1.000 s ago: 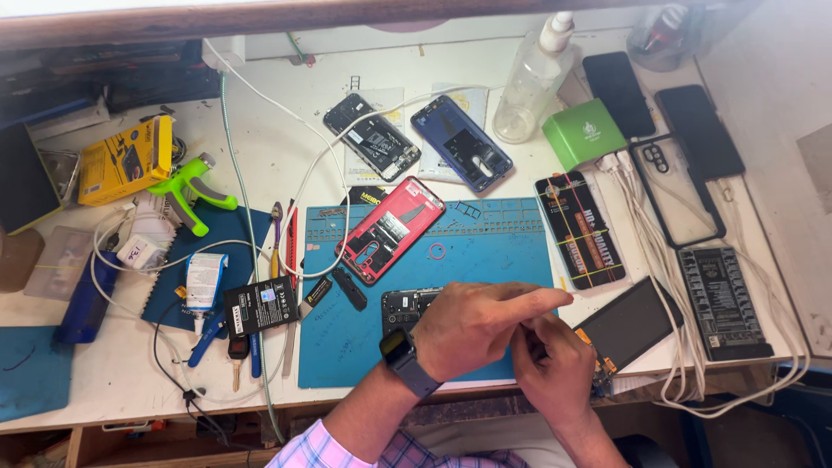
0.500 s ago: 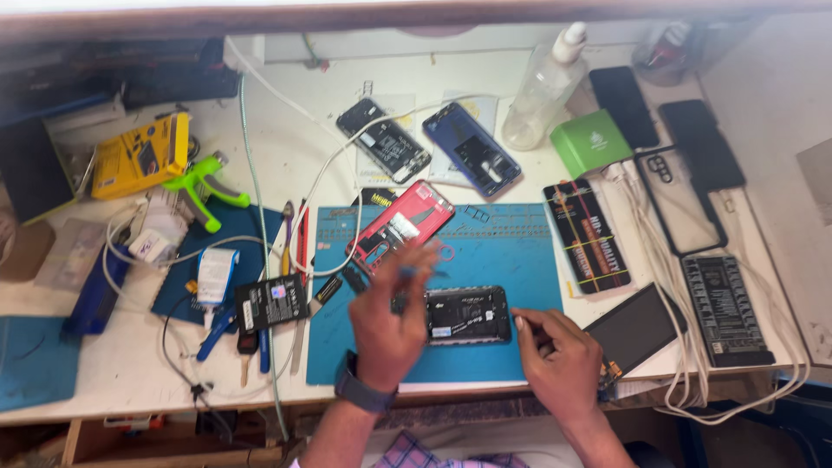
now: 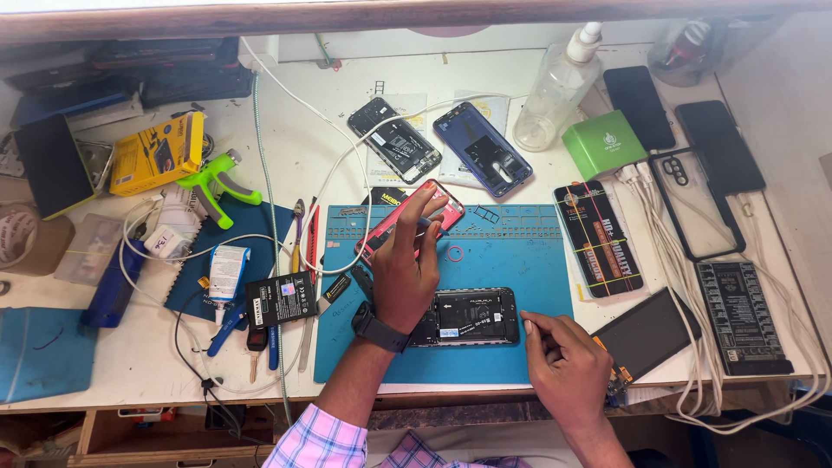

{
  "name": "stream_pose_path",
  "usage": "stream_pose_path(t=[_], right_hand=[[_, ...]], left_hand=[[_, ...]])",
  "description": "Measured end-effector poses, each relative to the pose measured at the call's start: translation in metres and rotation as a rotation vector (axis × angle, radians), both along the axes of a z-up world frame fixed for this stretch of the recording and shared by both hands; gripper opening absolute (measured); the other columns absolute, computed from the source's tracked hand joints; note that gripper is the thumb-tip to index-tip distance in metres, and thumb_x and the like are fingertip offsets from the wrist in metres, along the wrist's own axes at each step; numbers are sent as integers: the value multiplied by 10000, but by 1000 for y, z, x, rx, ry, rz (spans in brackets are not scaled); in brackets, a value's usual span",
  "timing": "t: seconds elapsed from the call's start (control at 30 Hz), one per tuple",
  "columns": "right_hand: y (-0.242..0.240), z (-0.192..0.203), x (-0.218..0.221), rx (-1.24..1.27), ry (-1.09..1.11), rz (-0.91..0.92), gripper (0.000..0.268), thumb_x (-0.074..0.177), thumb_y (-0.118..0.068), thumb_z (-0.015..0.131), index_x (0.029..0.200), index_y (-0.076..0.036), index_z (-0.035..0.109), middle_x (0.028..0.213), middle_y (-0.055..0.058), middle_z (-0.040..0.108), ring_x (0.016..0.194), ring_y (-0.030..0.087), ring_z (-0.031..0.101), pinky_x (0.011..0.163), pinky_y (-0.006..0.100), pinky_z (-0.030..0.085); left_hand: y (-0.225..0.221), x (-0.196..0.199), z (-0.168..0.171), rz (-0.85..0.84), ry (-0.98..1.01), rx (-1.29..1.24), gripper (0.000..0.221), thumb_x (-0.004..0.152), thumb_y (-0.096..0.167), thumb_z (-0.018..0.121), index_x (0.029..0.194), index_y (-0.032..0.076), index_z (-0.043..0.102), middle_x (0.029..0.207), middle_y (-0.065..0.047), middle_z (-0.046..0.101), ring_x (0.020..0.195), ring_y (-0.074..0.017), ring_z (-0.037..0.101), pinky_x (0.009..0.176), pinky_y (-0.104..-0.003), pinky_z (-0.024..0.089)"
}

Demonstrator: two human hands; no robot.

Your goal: The person performs a mobile phone repair by hand, manipulating internal components, using a small tool to work on the device's chassis, and eventually aligning and pressing a red back panel onto the phone body.

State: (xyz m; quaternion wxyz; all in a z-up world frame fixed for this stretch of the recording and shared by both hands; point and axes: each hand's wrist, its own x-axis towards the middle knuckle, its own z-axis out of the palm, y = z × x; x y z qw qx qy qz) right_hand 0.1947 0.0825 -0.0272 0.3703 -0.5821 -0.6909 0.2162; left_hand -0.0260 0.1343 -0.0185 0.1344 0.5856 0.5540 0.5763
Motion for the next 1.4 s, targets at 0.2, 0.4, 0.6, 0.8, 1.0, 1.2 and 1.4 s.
stream_pose_path(t=[0.2,0.4,0.6,0.8,1.0,1.2,1.4], right_hand=[[1,1,0,-31,19,-7,164,866,-27,730,1005,-85,794,737,23,711,523,49,626,429,228,431],[4,6,2,-62,70,-8,141,886,-23,721,999,-69,793,722,22,707,536,54,598,461,227,436],[6,6,4,-81,67,6,144,900,-19,703,1009,-61,788,713,20,694,530,47,594,458,226,436],[6,4,6,-97,46,14,147,908,-27,704,1016,-70,792,693,22,688,525,44,607,461,226,455],[5,2,7,-98,49,17,149,905,-26,702,1017,-70,789,710,20,698,528,48,615,462,228,463],[5,1,8,-95,55,24,146,906,-27,702,1014,-73,791,708,17,697,534,46,621,464,224,467],[5,0,8,-99,55,18,142,901,-31,711,1008,-75,794,700,20,697,525,51,611,455,229,458]], left_hand=[[-1,0,0,21,-57,10,491,1056,-31,574,1505,115,441,1300,-124,733,1113,-200,761,847,-292,637],[-36,7,7,-81,-816,-113,622,1038,-30,523,1581,124,261,1344,-202,662,1068,-214,743,874,-337,661],[-68,38,-5,-186,-865,-326,761,933,-104,580,1563,127,219,1325,-229,648,1032,-232,762,850,-339,665],[-82,59,-24,-246,-648,-229,741,971,-113,599,1588,95,246,1309,-212,680,1049,-221,764,880,-333,663],[-88,61,-30,-289,-460,-119,724,987,-117,612,1588,103,274,1312,-197,697,1062,-230,774,891,-338,670],[-91,63,-30,-299,-318,-42,731,985,-124,636,1576,135,292,1319,-197,690,1105,-250,774,891,-336,675],[-92,64,-29,-290,-240,12,734,968,-125,665,1549,158,317,1312,-189,699,1120,-258,774,890,-335,671]])
